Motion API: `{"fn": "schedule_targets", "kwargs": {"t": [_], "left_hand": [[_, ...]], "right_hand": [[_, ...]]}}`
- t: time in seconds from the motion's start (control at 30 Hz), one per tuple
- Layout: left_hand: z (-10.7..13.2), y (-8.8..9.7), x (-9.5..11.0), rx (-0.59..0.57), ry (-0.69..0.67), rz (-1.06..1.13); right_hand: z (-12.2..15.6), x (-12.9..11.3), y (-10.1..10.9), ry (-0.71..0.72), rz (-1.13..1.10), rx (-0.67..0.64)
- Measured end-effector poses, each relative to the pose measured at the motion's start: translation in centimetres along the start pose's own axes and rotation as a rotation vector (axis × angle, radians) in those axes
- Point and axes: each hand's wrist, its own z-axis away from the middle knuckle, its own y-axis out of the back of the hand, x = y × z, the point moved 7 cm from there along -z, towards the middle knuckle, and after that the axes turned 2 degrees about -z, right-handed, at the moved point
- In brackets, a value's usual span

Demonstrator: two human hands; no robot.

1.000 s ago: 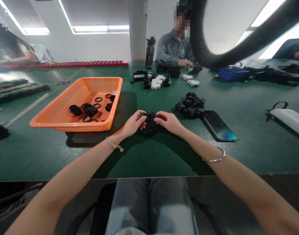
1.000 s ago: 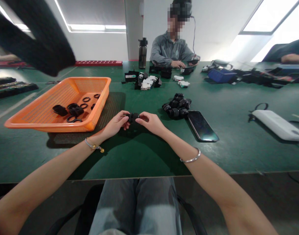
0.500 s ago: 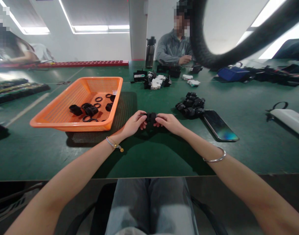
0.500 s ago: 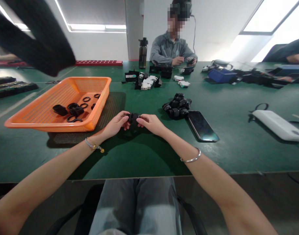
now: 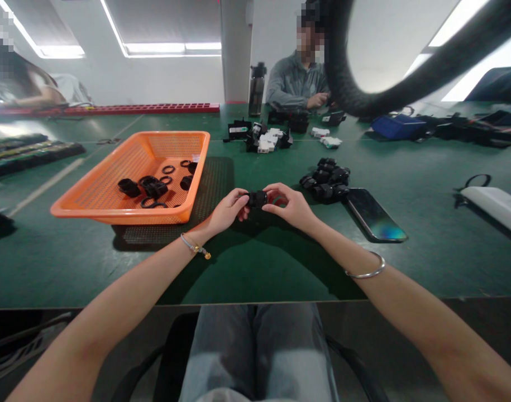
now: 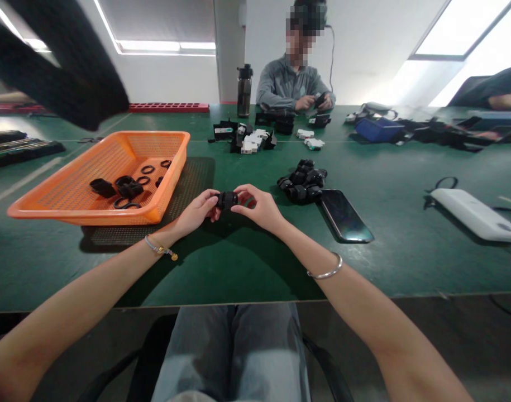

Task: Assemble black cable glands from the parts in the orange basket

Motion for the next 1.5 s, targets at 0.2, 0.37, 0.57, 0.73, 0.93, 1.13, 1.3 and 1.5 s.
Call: {"fn": "schedule_targets", "kwargs": {"t": [0.2,0.37,0.57,0.73,0.93,1.13,1.3,1.5], "left_hand": [[0.0,-0.2,0.1,-0.043,-0.049,0.012],[0.0,-0.3,0.2,-0.06,-0.07,0.005],[0.0,-0.4,0.3,-0.055,-0.065,-0.004],[0.0,-0.4,0.1,-0.025,-0.029,-0.014],[-0.2,-0.1,-0.2,0.0,0.005,0.004],[-0.1,-0.1,-0.1,-0.015,-0.009,0.016],[0.0,-0.2,0.1,-0.03,-0.037,0.021],[0.1,-0.1,0.2,-0.047,-0.069,0.006]], "right_hand": [[0.0,0.7,0.0,-0.049,0.023,0.014],[0.1,1.0,-0.1,-0.082,-0.005,0.013],[0.1,1.0,-0.2,-0.092,-0.053,0.018],[0.2,0.7,-0.2,-0.059,-0.072,0.009],[0.4,0.2,-0.3,-0.006,-0.033,-0.039],[0.3,0.3,-0.3,-0.038,-0.016,-0.046],[0.3,0.5,-0.2,-0.06,0.014,-0.029],[0.2,0.6,0.0,-0.08,0.078,-0.025]]}}
